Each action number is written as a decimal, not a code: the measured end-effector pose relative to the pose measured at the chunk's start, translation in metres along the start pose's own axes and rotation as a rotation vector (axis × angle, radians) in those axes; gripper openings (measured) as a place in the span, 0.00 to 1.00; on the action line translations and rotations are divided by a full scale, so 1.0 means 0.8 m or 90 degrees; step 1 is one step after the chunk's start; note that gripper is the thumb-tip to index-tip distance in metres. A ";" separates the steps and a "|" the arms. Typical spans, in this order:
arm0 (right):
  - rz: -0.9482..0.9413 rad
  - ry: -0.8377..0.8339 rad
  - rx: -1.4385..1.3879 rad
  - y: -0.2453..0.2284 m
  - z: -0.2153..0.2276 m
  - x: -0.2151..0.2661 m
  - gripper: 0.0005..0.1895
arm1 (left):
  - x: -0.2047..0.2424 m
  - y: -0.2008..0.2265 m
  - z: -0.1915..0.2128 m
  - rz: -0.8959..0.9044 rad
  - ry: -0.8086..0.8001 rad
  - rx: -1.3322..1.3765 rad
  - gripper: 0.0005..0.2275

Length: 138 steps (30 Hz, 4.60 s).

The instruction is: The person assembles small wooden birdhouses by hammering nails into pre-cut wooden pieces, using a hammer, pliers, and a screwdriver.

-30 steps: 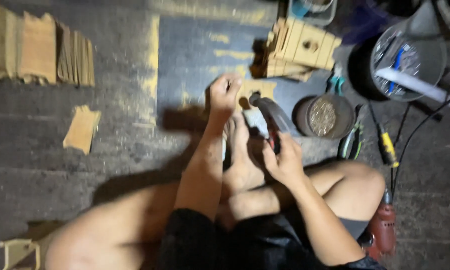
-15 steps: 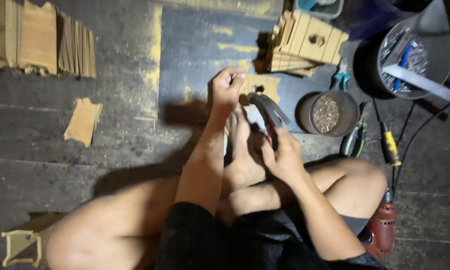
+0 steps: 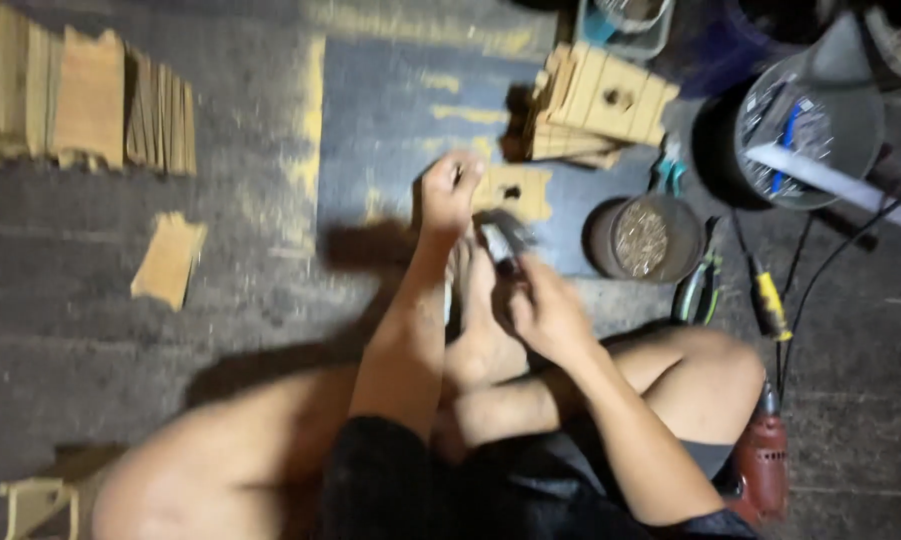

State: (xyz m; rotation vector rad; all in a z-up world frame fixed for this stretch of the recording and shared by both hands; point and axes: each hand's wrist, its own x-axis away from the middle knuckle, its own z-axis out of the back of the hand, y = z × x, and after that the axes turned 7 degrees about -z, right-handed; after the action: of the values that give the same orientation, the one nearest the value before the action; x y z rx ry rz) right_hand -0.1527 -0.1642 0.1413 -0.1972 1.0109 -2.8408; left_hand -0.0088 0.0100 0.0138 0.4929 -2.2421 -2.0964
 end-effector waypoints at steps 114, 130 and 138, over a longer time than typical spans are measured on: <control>-0.137 0.201 -0.273 0.088 -0.084 -0.043 0.11 | 0.066 0.054 0.029 -0.518 -0.330 -0.686 0.20; -0.117 0.169 0.066 0.133 0.166 -0.026 0.18 | 0.146 -0.021 0.001 -0.025 0.045 -0.846 0.18; -0.265 -0.192 0.365 0.201 0.119 -0.092 0.21 | 0.094 0.053 0.067 -0.201 -0.188 -0.664 0.21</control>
State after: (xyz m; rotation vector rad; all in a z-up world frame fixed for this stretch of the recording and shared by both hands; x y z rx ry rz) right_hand -0.0538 -0.3354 0.1062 -0.8198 0.0814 -3.1714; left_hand -0.1018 0.0443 0.0358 0.4717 -0.8600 -3.2148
